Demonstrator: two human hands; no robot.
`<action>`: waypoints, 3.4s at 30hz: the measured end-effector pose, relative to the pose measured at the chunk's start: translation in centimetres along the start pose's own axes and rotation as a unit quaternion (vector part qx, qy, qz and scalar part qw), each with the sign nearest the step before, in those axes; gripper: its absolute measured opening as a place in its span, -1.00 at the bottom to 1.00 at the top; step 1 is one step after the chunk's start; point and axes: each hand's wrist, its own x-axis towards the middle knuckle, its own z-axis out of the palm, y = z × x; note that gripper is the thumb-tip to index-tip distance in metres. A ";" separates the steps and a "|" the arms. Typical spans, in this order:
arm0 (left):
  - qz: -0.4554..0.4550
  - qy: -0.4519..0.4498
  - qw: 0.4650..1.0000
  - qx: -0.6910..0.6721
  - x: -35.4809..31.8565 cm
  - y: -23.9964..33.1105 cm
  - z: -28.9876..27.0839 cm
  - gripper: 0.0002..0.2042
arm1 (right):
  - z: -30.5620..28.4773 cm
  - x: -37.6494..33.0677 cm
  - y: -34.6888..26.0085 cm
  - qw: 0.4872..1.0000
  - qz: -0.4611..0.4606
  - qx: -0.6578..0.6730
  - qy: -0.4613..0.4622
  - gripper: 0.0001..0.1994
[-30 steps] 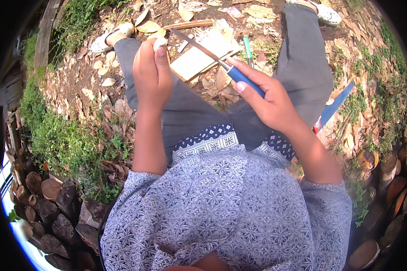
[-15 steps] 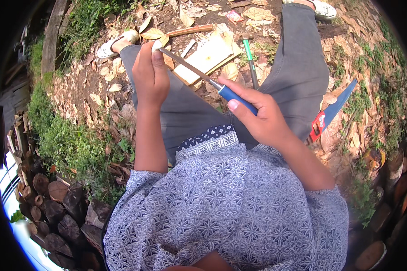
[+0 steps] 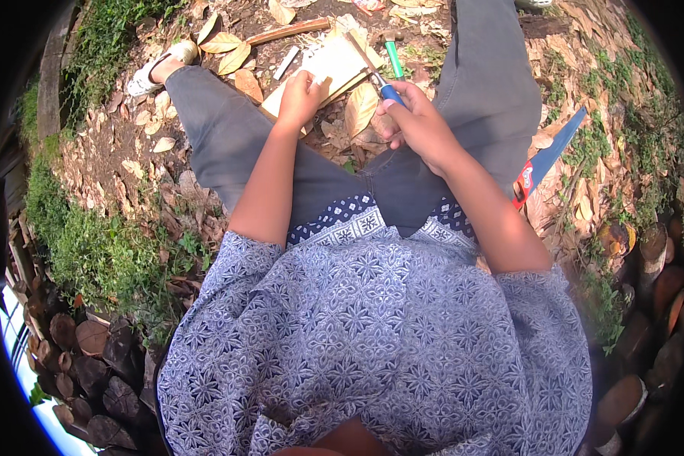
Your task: The person uses a red knife to split a piece of wood, then sits on the ground to further process the wood. They use a green knife to shave and shape the wood, followed by a blue tool to refine the edges. The person handles multiple wood pieces and tools throughout the task.
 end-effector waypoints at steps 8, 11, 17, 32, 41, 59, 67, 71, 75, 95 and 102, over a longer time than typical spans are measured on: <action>0.101 0.088 0.984 0.117 -0.5 -0.2 2.4 -0.75 | -0.6 3.1 1.9 0.986 0.120 -0.116 -0.011 -0.47; 0.118 0.119 0.977 0.135 -0.8 -0.4 2.4 -0.74 | -0.1 3.4 1.3 0.968 0.131 -0.209 -0.053 -0.42; 0.119 0.114 0.984 0.065 -1.0 -0.5 2.4 -0.73 | -0.1 4.8 2.9 0.962 0.125 -0.234 -0.069 -0.39; 0.069 0.103 0.992 0.033 -1.5 -0.4 4.1 -0.80 | 0.8 5.6 4.0 0.970 0.133 -0.192 -0.058 -0.50; 0.091 0.111 0.990 0.015 -1.1 -0.9 3.3 -0.76 | 0.5 5.6 3.7 0.971 0.145 -0.184 -0.055 -0.51; -0.007 0.049 0.988 -0.147 -0.9 -3.1 3.7 -0.92 | 0.4 5.5 4.1 0.962 0.160 -0.195 -0.110 -0.52; 0.054 0.083 0.993 -0.059 -1.1 -2.9 3.9 -0.86 | 0.9 6.1 4.4 0.962 0.176 -0.189 -0.090 -0.54; 0.060 0.054 0.996 -0.043 -0.8 -3.0 3.9 -0.86 | 1.0 5.8 4.1 0.964 0.154 -0.204 -0.078 -0.54; 0.073 0.064 0.993 -0.067 -0.8 -3.5 4.1 -0.85 | 1.3 6.0 4.1 0.962 0.149 -0.212 -0.085 -0.54; 0.076 0.070 0.994 -0.027 -0.9 -3.6 4.4 -0.81 | 2.0 5.6 4.1 0.960 0.151 -0.230 -0.062 -0.56; 0.076 0.074 0.994 -0.024 -0.9 -3.6 4.5 -0.83 | 2.0 5.2 3.8 0.959 0.145 -0.233 -0.067 -0.56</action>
